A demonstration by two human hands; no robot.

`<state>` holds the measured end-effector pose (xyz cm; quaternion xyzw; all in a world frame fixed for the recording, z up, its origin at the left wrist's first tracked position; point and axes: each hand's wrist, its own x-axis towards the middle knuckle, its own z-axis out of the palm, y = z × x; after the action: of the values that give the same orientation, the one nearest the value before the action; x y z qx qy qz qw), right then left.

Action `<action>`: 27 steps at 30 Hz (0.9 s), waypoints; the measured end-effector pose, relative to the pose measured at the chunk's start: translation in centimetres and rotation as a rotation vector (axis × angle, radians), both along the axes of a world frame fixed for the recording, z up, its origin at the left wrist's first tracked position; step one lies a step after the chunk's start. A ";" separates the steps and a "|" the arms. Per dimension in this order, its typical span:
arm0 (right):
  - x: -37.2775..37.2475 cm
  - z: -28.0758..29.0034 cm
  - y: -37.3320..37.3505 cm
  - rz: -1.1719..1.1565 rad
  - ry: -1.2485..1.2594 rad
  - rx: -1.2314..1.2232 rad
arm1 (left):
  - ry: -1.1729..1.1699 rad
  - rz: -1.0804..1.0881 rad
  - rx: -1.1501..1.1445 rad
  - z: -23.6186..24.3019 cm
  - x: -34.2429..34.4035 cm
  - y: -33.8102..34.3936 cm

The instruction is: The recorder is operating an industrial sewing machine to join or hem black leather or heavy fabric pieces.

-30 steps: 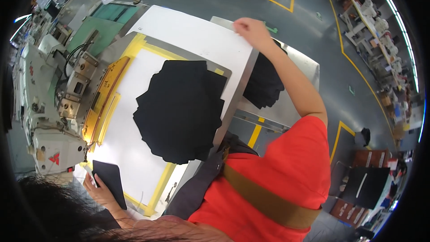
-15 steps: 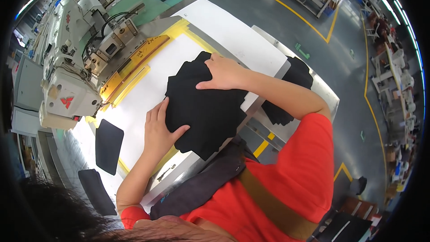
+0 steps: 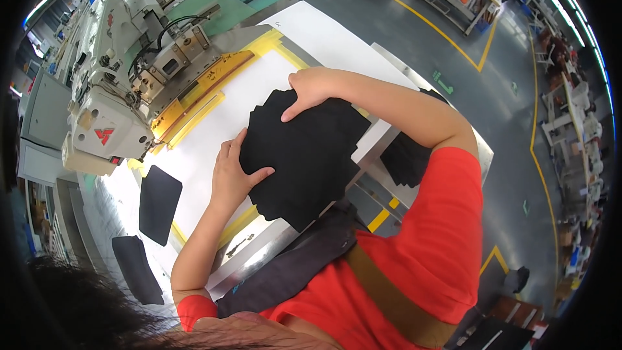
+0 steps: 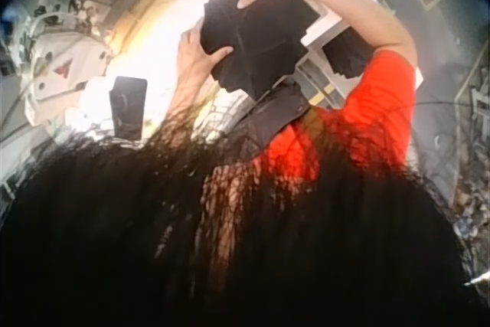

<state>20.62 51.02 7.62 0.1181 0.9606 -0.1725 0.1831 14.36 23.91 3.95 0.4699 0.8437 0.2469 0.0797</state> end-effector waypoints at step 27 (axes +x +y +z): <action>1.4 -3.5 -11.2 -0.288 -0.007 -0.974 | -0.465 0.020 -0.159 4.2 -4.1 -8.2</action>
<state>22.03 39.80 4.13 0.1511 0.7421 -0.6234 0.1946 10.25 15.70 8.19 0.3842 0.8240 0.2821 0.3062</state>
